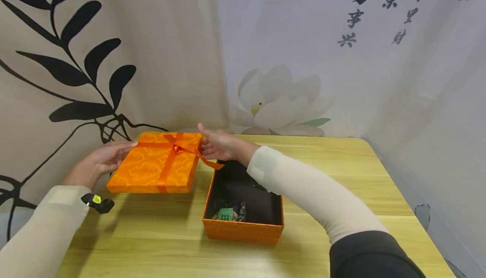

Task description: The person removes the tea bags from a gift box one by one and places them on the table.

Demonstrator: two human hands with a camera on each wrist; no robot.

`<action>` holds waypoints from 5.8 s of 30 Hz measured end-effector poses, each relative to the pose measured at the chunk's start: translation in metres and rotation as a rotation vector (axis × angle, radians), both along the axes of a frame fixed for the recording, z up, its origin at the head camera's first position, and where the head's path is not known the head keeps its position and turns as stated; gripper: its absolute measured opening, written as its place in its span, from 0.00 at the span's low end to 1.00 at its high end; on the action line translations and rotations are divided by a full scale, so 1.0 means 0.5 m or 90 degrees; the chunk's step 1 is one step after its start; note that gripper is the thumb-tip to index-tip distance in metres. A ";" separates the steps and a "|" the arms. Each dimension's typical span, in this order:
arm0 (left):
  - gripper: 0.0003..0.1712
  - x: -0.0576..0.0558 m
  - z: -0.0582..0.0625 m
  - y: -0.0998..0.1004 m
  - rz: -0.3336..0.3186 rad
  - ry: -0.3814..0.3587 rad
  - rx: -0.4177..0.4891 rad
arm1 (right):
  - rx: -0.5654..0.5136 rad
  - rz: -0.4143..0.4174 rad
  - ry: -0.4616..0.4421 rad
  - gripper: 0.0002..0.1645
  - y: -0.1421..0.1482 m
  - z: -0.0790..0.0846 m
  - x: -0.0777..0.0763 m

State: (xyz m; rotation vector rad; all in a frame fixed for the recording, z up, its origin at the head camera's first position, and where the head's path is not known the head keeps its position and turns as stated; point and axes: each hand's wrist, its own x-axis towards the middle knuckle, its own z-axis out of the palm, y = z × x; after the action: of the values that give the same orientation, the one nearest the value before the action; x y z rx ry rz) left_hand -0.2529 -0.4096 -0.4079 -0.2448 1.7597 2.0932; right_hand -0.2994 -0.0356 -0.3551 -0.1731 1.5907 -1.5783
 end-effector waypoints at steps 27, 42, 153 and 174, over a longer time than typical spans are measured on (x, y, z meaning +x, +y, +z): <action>0.13 -0.003 -0.077 -0.048 0.016 -0.020 -0.020 | 0.105 0.013 -0.011 0.55 -0.087 -0.031 0.020; 0.17 0.006 -0.121 -0.049 0.017 -0.058 -0.019 | 0.140 -0.003 -0.024 0.52 -0.111 -0.053 0.033; 0.75 0.009 -0.046 -0.024 -0.061 -0.063 0.107 | 0.028 0.084 0.065 0.53 0.024 0.020 0.017; 0.73 -0.018 -0.027 0.049 -0.081 -0.045 0.087 | -0.004 0.006 0.050 0.53 0.157 0.028 -0.001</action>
State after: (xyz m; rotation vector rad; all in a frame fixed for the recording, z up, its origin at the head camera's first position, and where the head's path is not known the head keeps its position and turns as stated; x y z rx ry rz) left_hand -0.2619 -0.3849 -0.4213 -0.1617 1.5432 2.0766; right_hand -0.2999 0.0429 -0.3411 -0.2490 1.6427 -1.5861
